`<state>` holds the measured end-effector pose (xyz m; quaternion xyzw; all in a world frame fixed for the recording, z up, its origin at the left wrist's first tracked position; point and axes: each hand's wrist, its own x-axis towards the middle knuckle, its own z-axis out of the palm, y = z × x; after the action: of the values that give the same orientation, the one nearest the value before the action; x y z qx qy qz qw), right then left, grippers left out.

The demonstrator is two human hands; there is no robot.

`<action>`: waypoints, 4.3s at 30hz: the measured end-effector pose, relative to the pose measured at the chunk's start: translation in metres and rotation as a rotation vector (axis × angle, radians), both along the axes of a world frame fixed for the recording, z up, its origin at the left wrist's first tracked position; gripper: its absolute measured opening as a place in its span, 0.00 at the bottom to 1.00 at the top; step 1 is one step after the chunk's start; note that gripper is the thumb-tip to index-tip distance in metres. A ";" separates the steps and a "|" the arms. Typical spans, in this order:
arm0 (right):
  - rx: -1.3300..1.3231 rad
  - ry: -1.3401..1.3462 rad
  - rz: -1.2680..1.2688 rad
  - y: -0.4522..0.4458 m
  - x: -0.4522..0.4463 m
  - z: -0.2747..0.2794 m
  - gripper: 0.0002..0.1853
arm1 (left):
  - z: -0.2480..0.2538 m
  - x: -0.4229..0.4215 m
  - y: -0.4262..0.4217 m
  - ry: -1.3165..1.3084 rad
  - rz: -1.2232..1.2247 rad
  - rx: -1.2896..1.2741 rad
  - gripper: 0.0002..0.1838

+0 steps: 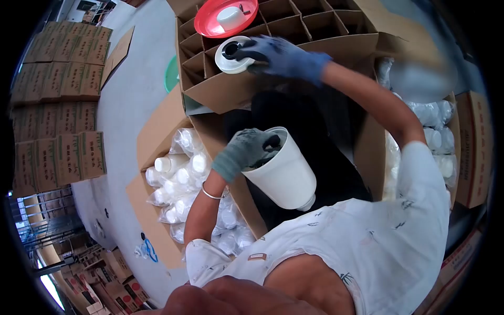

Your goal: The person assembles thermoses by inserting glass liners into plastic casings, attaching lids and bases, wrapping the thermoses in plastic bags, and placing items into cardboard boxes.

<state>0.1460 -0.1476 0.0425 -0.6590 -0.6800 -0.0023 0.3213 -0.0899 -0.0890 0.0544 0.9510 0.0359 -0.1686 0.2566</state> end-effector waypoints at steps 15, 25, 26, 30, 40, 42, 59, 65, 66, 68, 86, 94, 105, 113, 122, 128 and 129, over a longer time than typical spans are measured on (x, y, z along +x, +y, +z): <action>0.117 0.616 0.098 0.031 -0.050 0.008 0.37 | -0.044 0.035 0.052 -0.876 0.822 -1.015 0.34; 0.450 -0.116 0.003 -0.012 -0.067 0.037 0.33 | 0.033 0.015 0.006 -0.957 0.840 -1.409 0.29; 0.418 -0.073 0.122 -0.008 -0.072 0.029 0.38 | 0.036 0.020 -0.003 -0.997 0.820 -1.373 0.29; -0.136 1.774 0.569 -0.016 -0.074 0.014 0.20 | 0.038 0.013 -0.005 -1.194 0.502 -0.309 0.23; 0.047 0.890 -0.052 -0.073 -0.056 -0.033 0.19 | -0.004 -0.053 -0.005 -0.641 0.139 -0.364 0.26; -0.056 0.907 0.030 -0.071 -0.075 -0.021 0.23 | -0.001 -0.050 -0.009 -0.633 0.112 -0.412 0.25; -0.357 0.677 0.562 -0.074 -0.099 -0.002 0.28 | -0.047 -0.086 -0.065 -0.854 0.801 -0.978 0.23; -0.298 0.728 0.310 -0.196 -0.101 0.005 0.30 | -0.106 -0.089 -0.101 -0.427 0.600 -0.503 0.21; -0.308 0.815 0.215 -0.206 -0.107 0.011 0.28 | -0.082 -0.084 -0.105 -0.311 0.747 -0.758 0.18; -0.302 0.914 -0.064 -0.219 -0.125 0.009 0.28 | -0.051 -0.088 -0.099 -0.282 0.799 -0.840 0.12; 0.022 1.244 -0.049 -0.201 -0.137 -0.017 0.29 | -0.037 -0.102 -0.089 -0.604 0.640 -0.549 0.17; 0.034 1.279 -0.020 -0.200 -0.099 -0.018 0.28 | -0.011 -0.072 -0.070 -0.603 0.801 -0.833 0.16; 0.139 1.230 -0.009 -0.172 -0.092 -0.005 0.25 | 0.002 -0.047 -0.053 -0.546 0.950 -0.869 0.19; 0.033 1.227 0.075 -0.175 -0.057 -0.007 0.27 | 0.014 -0.028 -0.050 -0.830 0.429 -0.514 0.20; -0.063 2.160 0.033 -0.152 -0.053 -0.072 0.23 | 0.052 -0.009 -0.066 -0.901 0.037 0.292 0.25; 0.093 1.002 0.180 -0.154 -0.047 -0.028 0.28 | 0.017 -0.024 -0.032 -0.689 0.834 -0.747 0.15; 0.219 0.634 0.110 -0.142 -0.076 0.038 0.30 | 0.017 -0.022 -0.036 -0.780 0.800 -0.646 0.15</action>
<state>0.0705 -0.2894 0.0802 -0.5508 -0.5765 0.1471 0.5854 -0.1122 -0.1252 0.0717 0.7305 0.2392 0.2957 0.5673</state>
